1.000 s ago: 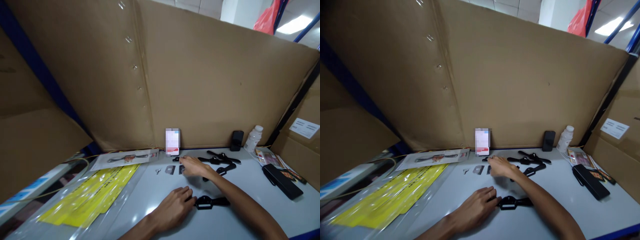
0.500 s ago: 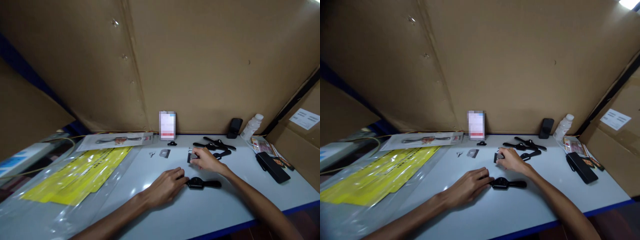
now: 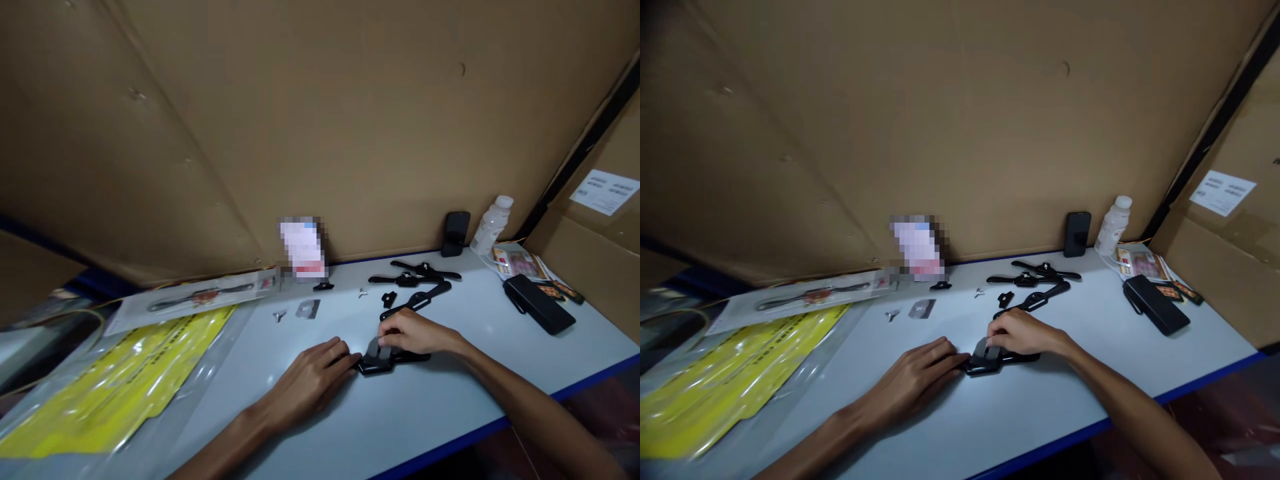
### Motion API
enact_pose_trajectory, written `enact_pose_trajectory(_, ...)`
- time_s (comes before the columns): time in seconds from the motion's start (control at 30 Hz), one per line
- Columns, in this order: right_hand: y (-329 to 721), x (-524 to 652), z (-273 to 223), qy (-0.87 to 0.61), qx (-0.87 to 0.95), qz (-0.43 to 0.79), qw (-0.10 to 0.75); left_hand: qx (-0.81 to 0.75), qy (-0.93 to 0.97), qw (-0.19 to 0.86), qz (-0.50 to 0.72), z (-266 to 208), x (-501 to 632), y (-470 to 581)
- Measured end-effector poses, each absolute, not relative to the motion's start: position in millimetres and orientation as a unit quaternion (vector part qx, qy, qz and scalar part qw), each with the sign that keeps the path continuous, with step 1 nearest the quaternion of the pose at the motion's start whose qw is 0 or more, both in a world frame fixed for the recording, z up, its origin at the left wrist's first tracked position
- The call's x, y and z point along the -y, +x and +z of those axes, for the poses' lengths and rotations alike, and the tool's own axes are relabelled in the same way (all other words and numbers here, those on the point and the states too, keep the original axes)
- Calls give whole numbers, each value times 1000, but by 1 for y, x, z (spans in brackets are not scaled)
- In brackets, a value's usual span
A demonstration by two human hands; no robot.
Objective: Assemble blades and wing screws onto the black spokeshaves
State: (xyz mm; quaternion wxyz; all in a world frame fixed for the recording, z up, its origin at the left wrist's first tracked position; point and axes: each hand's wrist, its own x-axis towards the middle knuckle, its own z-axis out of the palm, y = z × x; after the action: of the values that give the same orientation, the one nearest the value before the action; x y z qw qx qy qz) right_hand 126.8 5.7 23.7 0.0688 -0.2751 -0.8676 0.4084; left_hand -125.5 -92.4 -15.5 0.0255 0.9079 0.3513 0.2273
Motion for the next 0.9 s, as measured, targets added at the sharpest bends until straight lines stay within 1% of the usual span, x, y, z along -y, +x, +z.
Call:
enact_pose_trajectory(0.1, 127, -4, 27, -248, 906, 342, 35, -345, 910, 18, 230, -16, 94, -125)
enact_pose_trajectory(0.23, 125, 7, 30, -252, 937, 241, 2, -336, 913, 2, 233, -16, 94, -125)
enact_pose_trajectory(0.33, 123, 16, 32, -263, 944, 201, -12, -334, 913, -4, 236, -16, 94, -125)
enact_pose_trajectory(0.73, 122, 16, 31, -268, 938, 221, 0, -347, 908, 41, 231, -15, 96, -125)
enact_pose_trajectory(0.9, 121, 18, 30, -266, 939, 216, 20, -346, 910, 42, 226, -15, 95, -125)
